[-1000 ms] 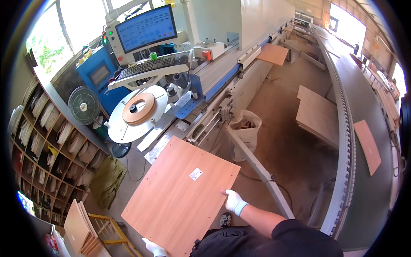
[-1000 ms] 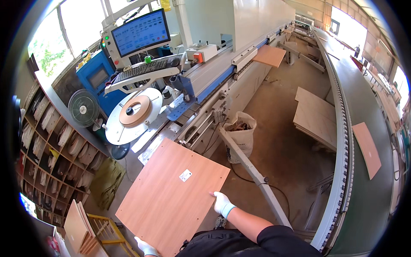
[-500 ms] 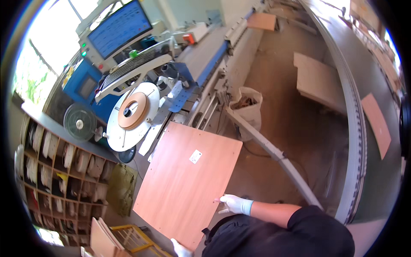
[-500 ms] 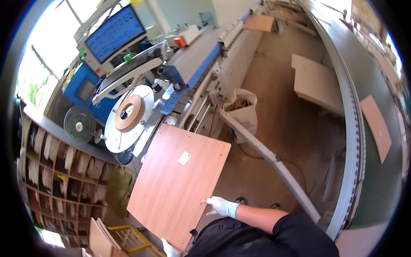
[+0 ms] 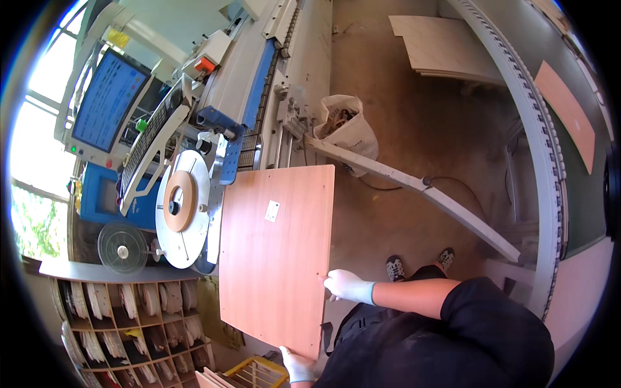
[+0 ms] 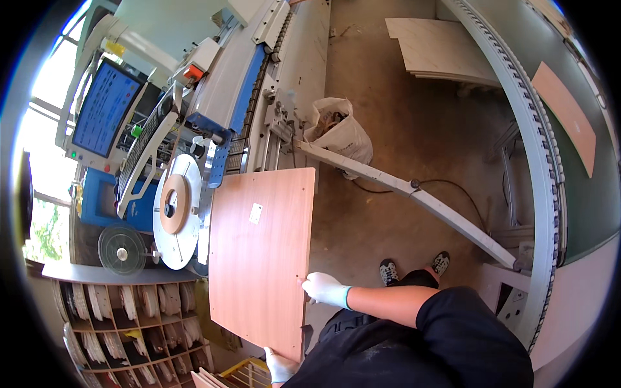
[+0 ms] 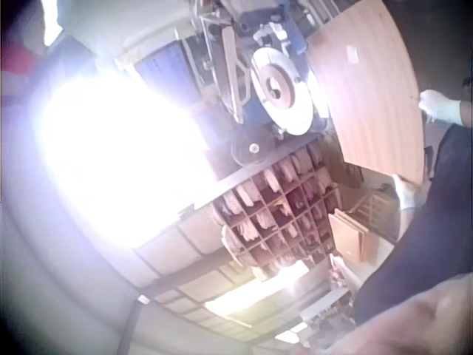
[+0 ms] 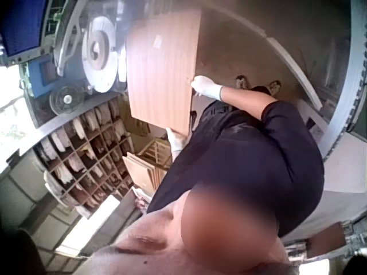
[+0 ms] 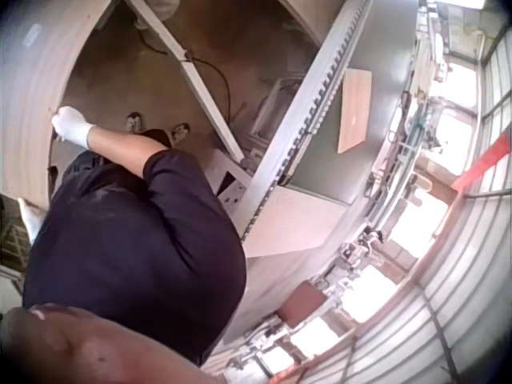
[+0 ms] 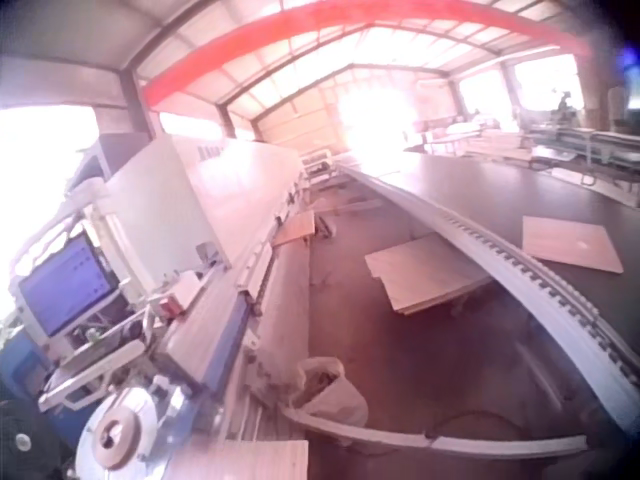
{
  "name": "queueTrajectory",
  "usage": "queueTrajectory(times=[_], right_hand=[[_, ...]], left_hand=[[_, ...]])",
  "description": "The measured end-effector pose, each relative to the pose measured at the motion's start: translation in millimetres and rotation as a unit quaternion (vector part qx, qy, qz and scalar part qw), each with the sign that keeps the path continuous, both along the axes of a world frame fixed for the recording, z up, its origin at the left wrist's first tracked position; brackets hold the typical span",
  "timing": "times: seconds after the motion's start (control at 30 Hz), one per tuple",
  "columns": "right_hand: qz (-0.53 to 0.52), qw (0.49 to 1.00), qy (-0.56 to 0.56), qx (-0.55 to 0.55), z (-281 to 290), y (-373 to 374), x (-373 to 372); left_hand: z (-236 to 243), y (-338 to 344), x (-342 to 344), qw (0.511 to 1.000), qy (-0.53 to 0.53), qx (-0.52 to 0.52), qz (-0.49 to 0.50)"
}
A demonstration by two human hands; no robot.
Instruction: The person picks up wooden panels one by one from a conveyor belt, turns them over, and feeds them into an edge-banding machine by hand.
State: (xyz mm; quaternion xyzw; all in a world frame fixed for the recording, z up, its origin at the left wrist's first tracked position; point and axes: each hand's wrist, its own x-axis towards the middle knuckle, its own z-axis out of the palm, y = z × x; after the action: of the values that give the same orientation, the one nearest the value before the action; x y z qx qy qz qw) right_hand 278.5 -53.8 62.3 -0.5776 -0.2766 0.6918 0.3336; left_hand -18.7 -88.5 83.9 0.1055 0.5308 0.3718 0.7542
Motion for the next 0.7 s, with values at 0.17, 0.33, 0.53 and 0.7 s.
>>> queueTrajectory(times=[0.17, 0.33, 0.53, 0.7], right_hand=[[-0.057, 0.997, -0.042, 0.032, -2.5, 12.3, 19.4], [-0.147, 0.985, -0.073, 0.047, -19.3, 37.1, 43.0], [-0.219, 0.974, -0.020, 0.054, -15.8, 74.4, 117.1], [-0.313, 0.945, 0.093, 0.028, -34.2, 28.6, 139.0]], left_hand=[[-3.3, 14.6, 17.1, 0.997, 0.054, 0.013, -0.046], [-24.3, 45.6, 28.8, 0.996, 0.033, 0.019, -0.081], [-14.8, 89.3, 115.4, 0.995, 0.010, 0.024, -0.101], [-23.8, 111.8, 151.6, 0.995, 0.016, 0.030, -0.089]])
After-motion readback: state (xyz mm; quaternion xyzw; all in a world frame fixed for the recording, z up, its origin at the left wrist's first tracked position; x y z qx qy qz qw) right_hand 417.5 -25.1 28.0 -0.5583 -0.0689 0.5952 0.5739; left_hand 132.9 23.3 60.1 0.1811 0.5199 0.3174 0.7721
